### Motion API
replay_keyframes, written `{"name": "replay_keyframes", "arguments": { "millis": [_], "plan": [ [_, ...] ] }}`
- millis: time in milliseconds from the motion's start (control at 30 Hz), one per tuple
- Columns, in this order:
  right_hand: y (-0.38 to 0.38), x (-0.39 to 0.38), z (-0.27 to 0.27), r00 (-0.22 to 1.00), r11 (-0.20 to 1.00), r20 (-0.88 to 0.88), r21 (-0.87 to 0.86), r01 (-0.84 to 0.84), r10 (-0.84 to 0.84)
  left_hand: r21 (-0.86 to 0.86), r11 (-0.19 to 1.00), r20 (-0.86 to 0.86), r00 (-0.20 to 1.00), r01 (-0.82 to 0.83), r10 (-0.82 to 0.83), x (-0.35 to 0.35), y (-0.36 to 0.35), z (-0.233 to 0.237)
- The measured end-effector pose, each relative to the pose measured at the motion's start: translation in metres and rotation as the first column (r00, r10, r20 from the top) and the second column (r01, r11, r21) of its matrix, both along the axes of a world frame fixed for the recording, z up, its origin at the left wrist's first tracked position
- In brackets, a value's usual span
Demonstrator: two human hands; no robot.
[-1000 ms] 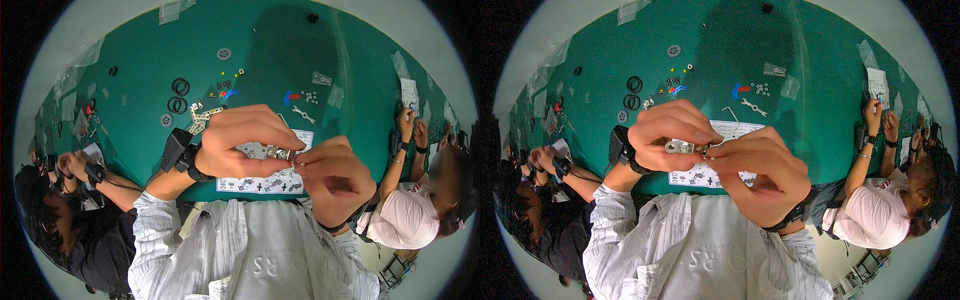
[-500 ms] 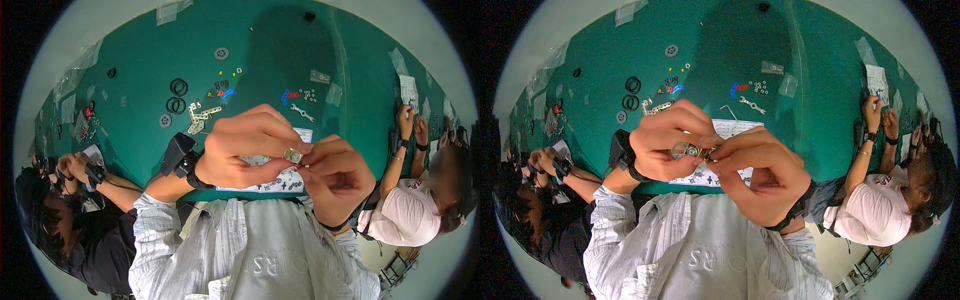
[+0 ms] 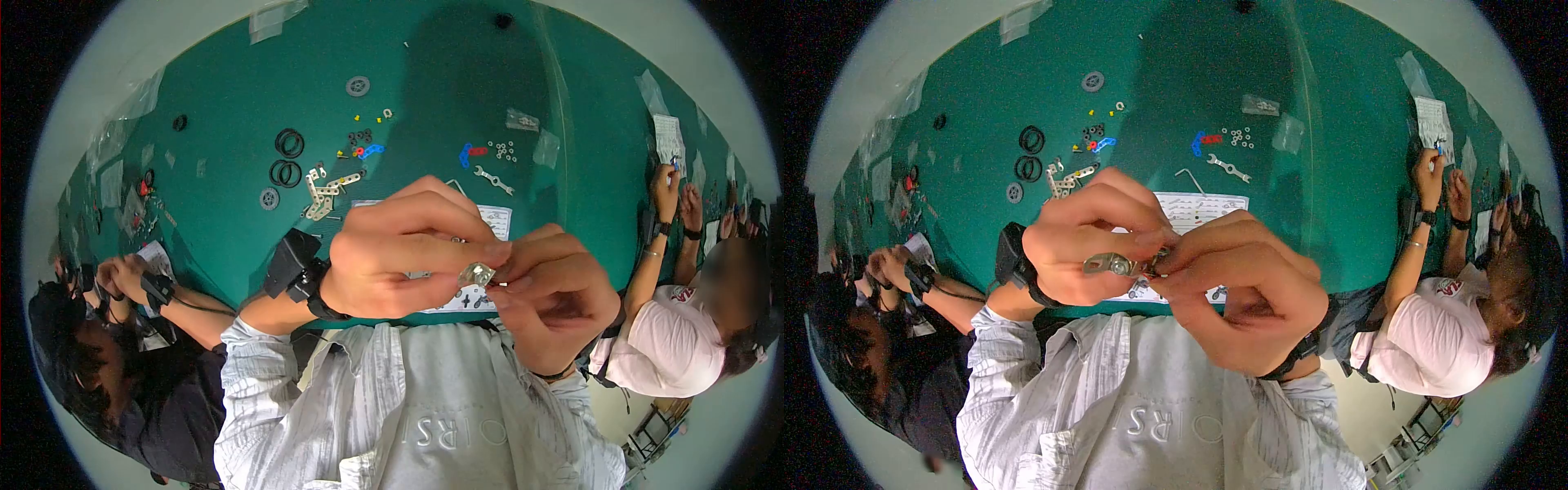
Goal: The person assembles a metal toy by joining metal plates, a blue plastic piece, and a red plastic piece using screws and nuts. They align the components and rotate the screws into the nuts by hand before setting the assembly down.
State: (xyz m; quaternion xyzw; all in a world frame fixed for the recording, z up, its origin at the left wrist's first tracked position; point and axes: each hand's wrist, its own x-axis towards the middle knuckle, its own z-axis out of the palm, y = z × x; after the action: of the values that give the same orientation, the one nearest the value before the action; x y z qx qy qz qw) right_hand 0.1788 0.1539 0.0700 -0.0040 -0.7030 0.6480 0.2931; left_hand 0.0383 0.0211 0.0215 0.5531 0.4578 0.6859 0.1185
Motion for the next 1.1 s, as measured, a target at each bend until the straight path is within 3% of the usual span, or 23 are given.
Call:
{"name": "replay_keyframes", "arguments": {
  "millis": [267, 833, 1100],
  "plan": [
    [-0.004, -0.001, -0.004, 0.998, 1.0, -0.055, -0.007, 0.029, -0.03, 0.019, 0.999, 0.019, 0.999, -0.051, 0.051, 0.007, 0.002, 0.001],
    [0.007, 0.0, -0.001, 0.999, 0.996, -0.032, 0.079, -0.029, 0.031, 0.035, 0.999, -0.014, 1.0, 0.01, -0.01, 0.002, 0.002, -0.001],
    [-0.001, 0.0, -0.002, 0.997, 0.993, -0.038, 0.095, 0.066, -0.063, 0.031, 0.999, -0.005, 1.0, -0.03, 0.031, 0.008, 0.003, -0.001]
  ]
}}
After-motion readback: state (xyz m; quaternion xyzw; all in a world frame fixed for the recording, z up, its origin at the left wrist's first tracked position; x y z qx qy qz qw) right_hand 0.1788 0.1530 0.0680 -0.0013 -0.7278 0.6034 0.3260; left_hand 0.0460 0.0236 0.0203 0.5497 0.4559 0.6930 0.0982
